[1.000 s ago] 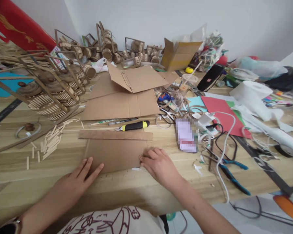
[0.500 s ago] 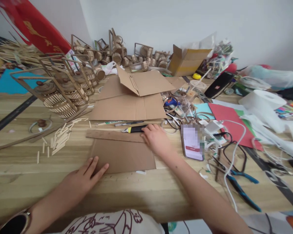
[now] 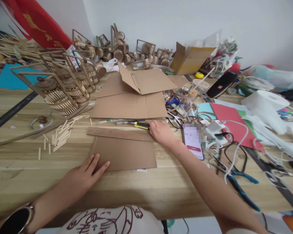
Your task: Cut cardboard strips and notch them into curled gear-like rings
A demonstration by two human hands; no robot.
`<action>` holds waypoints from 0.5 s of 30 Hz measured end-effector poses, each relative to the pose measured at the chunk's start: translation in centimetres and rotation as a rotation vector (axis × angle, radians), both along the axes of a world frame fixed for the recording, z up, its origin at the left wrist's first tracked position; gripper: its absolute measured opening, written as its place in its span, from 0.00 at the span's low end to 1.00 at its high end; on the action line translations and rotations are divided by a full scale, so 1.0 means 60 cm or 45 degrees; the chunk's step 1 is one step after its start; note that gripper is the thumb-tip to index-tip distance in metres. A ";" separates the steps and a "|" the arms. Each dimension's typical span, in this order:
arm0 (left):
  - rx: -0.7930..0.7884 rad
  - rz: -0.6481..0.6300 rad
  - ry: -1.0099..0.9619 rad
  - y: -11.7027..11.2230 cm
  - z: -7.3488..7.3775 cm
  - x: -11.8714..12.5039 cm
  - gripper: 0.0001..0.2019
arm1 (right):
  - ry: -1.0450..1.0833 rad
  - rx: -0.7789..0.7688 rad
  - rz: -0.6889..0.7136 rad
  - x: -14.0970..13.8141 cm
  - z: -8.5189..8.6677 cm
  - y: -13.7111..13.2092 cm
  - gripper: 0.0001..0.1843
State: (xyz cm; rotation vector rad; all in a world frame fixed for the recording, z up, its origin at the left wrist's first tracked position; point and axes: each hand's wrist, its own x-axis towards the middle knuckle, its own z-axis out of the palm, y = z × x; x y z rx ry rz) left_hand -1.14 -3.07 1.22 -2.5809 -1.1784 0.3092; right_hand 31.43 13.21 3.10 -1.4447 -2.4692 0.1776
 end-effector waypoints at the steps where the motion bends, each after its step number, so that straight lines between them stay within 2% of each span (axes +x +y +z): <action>1: -0.011 0.004 -0.005 0.000 0.001 0.000 0.32 | 0.070 -0.016 -0.055 0.008 0.004 -0.012 0.17; 4: -0.054 0.026 -0.014 0.003 0.011 0.001 0.31 | 0.298 -0.112 -0.204 0.031 0.019 -0.062 0.23; 6: -0.070 0.049 -0.033 0.009 0.020 0.002 0.28 | 0.487 -0.266 -0.251 0.043 0.026 -0.106 0.25; 8: -0.065 0.040 -0.072 0.018 0.028 0.005 0.23 | 1.172 -0.776 -0.339 0.053 0.029 -0.153 0.21; 10: -0.058 0.010 -0.135 0.028 0.032 0.009 0.19 | 1.596 -1.117 -0.417 0.060 0.026 -0.196 0.23; 12: -0.064 -0.019 -0.189 0.038 0.033 0.013 0.17 | 1.789 -1.303 -0.497 0.063 0.019 -0.232 0.23; 15: -0.064 -0.039 -0.234 0.047 0.029 0.021 0.16 | 1.892 -1.380 -0.584 0.059 0.008 -0.269 0.21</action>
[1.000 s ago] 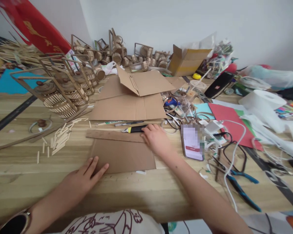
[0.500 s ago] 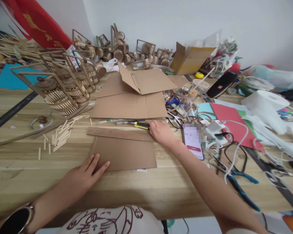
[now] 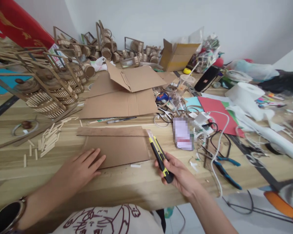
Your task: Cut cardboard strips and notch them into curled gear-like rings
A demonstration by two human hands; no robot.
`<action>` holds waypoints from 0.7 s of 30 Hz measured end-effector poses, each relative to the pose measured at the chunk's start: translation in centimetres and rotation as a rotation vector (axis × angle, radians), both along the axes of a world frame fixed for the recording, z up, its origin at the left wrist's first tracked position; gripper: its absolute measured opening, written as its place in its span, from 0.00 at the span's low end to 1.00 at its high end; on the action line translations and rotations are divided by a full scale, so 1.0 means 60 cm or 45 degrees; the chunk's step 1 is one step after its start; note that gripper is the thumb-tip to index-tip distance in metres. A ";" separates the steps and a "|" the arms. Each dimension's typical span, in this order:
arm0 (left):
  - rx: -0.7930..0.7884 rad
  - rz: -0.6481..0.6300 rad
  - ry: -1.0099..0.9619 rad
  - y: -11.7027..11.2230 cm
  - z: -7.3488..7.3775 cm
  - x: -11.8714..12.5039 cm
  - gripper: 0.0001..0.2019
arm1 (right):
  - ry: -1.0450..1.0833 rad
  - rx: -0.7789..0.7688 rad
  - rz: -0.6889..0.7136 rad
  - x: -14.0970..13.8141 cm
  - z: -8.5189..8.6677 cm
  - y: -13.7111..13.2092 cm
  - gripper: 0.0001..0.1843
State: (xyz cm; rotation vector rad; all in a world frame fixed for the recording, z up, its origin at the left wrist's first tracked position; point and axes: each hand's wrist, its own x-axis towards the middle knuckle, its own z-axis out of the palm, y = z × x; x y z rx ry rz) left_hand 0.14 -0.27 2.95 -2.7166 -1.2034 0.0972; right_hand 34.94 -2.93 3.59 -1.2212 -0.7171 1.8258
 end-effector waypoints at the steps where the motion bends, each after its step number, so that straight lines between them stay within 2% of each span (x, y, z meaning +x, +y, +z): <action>1: 0.004 -0.015 -0.001 0.001 -0.001 0.003 0.16 | 0.013 -0.009 -0.020 -0.003 -0.003 -0.008 0.20; 8: 0.038 -0.072 0.100 0.003 0.000 0.020 0.18 | 0.017 0.025 -0.053 -0.016 -0.008 -0.027 0.19; 14: 0.032 -0.061 0.067 0.002 0.002 0.021 0.18 | -0.043 0.059 -0.079 -0.023 -0.006 -0.032 0.18; 21: 0.061 -0.073 0.118 0.001 0.002 0.023 0.19 | -0.115 0.055 -0.089 -0.039 -0.001 -0.034 0.24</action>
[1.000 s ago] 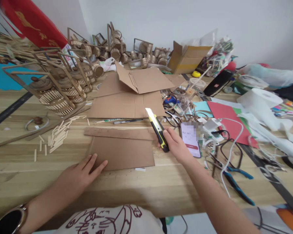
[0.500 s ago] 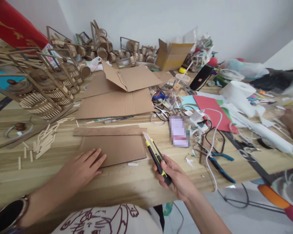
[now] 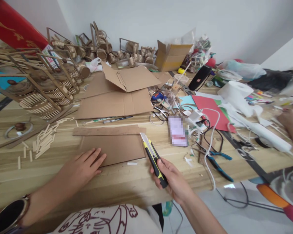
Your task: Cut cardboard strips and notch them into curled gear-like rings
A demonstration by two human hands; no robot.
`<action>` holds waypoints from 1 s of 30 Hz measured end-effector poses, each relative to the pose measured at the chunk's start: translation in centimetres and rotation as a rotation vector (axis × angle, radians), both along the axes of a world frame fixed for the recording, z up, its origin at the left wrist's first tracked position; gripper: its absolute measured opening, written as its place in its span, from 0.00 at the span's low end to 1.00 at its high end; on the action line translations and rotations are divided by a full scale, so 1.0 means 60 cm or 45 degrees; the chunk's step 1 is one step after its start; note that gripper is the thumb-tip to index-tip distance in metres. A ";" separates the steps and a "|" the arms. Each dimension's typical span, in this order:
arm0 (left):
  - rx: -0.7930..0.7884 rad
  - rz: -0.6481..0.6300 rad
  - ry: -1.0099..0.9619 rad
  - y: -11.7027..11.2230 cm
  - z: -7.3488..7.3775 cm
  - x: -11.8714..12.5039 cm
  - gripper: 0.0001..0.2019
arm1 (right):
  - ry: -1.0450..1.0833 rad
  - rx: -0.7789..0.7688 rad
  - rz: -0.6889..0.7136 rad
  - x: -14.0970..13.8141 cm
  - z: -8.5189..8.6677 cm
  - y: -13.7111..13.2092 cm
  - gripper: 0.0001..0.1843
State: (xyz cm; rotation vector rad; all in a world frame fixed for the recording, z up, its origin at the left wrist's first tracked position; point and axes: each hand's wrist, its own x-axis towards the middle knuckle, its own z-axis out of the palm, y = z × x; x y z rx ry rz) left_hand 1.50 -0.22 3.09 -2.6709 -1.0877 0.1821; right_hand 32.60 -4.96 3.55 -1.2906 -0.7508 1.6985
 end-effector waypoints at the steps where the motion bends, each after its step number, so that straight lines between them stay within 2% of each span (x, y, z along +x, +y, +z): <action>1: 0.002 -0.003 -0.007 0.000 -0.001 0.000 0.19 | -0.015 -0.010 -0.022 -0.003 0.001 0.000 0.25; 6: -0.036 0.022 -0.096 0.001 -0.007 -0.003 0.17 | -0.091 -0.052 -0.076 -0.012 0.006 0.001 0.25; 15: -0.026 0.020 -0.110 0.000 -0.011 -0.004 0.18 | -0.101 -0.018 -0.045 -0.014 0.004 -0.002 0.24; 24: 0.011 -0.011 -0.034 0.002 -0.007 -0.002 0.18 | 0.073 0.106 0.145 -0.002 0.008 -0.012 0.19; 30: -0.012 0.000 -0.051 0.001 -0.009 -0.003 0.18 | 0.112 0.131 0.055 -0.014 -0.002 -0.013 0.17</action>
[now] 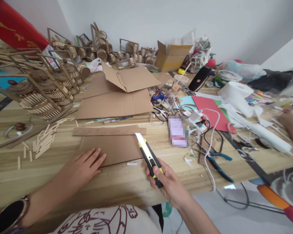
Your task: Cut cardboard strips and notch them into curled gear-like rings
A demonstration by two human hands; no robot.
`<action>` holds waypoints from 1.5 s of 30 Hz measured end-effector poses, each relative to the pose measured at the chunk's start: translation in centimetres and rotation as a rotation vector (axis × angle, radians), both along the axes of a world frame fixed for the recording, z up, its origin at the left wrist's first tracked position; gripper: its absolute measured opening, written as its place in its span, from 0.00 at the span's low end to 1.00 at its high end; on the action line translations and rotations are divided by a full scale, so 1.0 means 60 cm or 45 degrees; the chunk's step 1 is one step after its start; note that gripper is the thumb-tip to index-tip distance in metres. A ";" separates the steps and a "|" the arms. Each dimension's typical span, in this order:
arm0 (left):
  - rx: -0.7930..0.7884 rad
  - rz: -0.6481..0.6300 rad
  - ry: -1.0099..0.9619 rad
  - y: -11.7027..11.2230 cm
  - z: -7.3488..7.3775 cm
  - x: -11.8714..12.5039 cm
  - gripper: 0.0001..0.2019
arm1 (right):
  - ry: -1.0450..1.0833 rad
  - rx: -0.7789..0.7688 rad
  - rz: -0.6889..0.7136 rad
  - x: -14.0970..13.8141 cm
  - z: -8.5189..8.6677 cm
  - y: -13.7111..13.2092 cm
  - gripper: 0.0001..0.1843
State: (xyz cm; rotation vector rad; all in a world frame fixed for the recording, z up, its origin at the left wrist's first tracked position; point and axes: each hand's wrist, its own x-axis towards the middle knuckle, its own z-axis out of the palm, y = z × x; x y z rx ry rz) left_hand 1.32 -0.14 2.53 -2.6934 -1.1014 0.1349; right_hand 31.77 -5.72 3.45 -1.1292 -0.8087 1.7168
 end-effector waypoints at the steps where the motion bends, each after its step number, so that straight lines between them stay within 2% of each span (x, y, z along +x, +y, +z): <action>1: 0.002 0.004 -0.005 0.000 -0.001 0.000 0.18 | 0.006 -0.013 -0.015 -0.003 -0.002 0.000 0.17; 7: 0.060 -0.016 0.027 -0.001 -0.004 0.000 0.19 | -0.040 -0.125 -0.103 -0.006 -0.008 0.002 0.22; 13: 0.066 -0.014 0.030 -0.002 -0.003 0.000 0.19 | -0.046 -0.189 -0.199 0.013 -0.005 0.002 0.23; 22: 0.077 -0.032 0.033 -0.001 -0.005 -0.001 0.18 | 0.002 -0.161 -0.105 0.021 0.002 -0.017 0.20; 27: 0.058 -0.033 -0.017 -0.002 -0.012 -0.004 0.18 | 0.090 -0.124 -0.128 0.014 -0.007 -0.013 0.18; 33: 0.066 -0.032 0.042 -0.004 -0.008 -0.001 0.18 | 0.068 -0.084 -0.135 0.008 -0.016 -0.012 0.15; 45: 0.071 -0.032 0.049 -0.004 -0.006 0.001 0.19 | 0.036 -0.085 -0.187 -0.015 -0.001 -0.009 0.16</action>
